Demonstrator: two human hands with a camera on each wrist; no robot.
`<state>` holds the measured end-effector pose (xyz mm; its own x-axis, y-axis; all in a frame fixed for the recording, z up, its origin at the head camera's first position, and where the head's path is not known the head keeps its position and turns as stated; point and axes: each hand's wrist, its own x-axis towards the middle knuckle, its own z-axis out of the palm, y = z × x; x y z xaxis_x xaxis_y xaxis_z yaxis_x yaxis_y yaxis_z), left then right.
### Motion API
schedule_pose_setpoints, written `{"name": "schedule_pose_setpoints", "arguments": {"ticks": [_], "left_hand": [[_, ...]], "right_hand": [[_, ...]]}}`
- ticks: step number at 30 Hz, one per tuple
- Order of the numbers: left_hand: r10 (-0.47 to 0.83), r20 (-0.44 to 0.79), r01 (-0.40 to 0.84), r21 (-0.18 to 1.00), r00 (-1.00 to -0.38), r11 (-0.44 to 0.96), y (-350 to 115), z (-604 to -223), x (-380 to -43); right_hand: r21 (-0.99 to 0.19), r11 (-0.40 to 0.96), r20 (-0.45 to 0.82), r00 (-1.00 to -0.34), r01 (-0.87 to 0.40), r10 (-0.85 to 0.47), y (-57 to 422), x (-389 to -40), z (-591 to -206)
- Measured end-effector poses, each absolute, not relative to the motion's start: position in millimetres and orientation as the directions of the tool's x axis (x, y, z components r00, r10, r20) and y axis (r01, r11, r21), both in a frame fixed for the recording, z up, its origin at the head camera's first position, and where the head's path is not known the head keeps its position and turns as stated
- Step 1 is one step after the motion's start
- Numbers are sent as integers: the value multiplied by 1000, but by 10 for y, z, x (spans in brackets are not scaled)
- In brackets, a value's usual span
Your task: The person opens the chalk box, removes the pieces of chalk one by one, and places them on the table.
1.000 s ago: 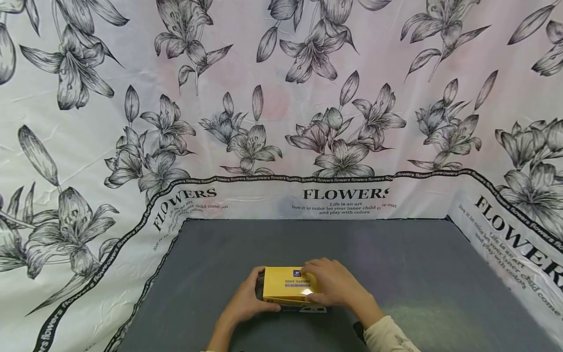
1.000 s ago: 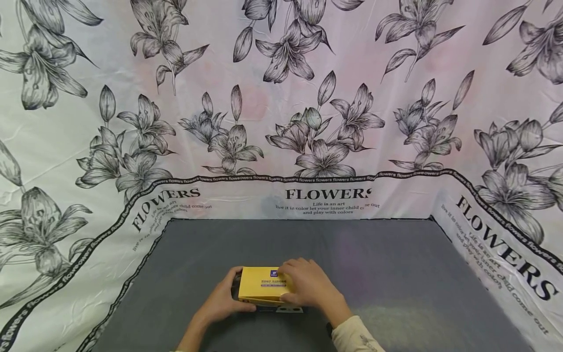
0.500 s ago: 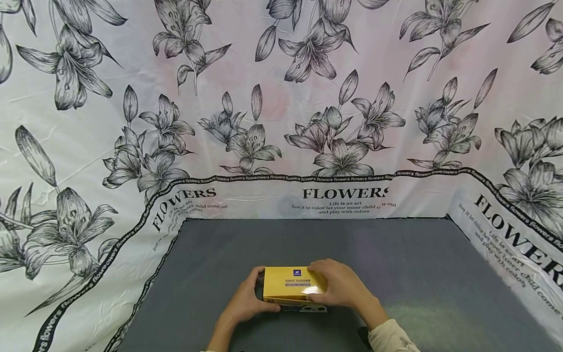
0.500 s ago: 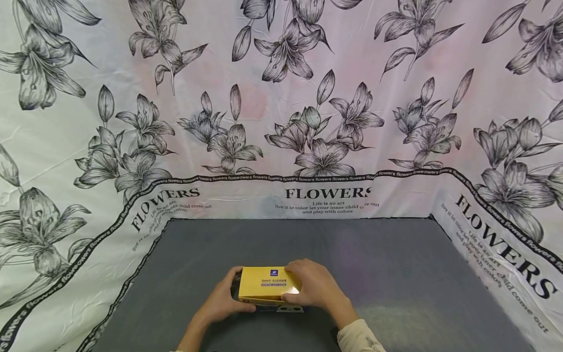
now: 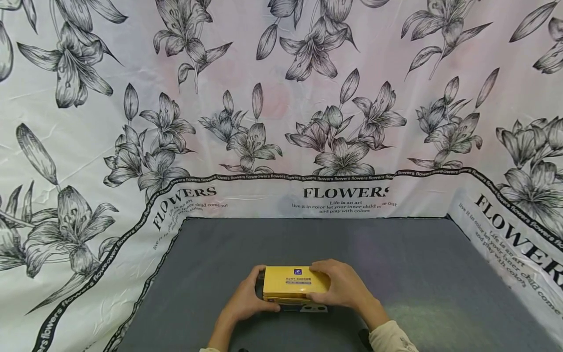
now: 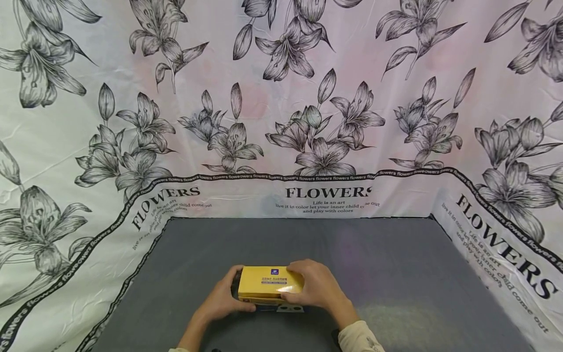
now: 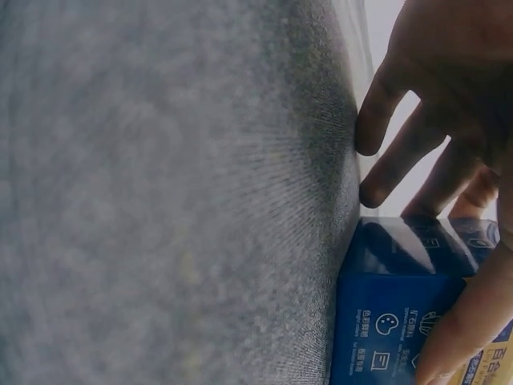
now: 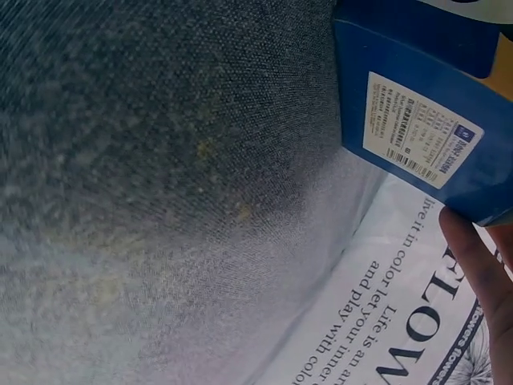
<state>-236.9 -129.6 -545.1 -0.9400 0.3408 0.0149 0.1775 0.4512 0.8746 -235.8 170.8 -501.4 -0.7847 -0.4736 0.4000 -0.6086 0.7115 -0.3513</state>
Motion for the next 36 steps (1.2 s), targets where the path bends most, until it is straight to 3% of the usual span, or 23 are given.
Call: {"name": "schedule_pose_setpoints", "arguments": {"ticks": [12, 23, 31, 36], "left_hand": [[370, 26, 199, 876, -929, 439, -1304, -5463, -2362], [362, 17, 187, 878, -932, 440, -1295, -5436, -2356], [376, 18, 194, 879, -926, 436, -1309, -5439, -2357], [378, 11, 191, 876, -926, 442, -1311, -5440, -2357]], "right_hand": [[-420, 689, 392, -803, -591, -449, 1720, -2383, -5015], [-569, 657, 331, -869, -495, -368, 1717, -2366, -5004], [-619, 604, 397, -863, -503, -312, 1716, -2311, -5070], [-630, 543, 488, -827, -555, -279, 1757, -2276, -5159]]}}
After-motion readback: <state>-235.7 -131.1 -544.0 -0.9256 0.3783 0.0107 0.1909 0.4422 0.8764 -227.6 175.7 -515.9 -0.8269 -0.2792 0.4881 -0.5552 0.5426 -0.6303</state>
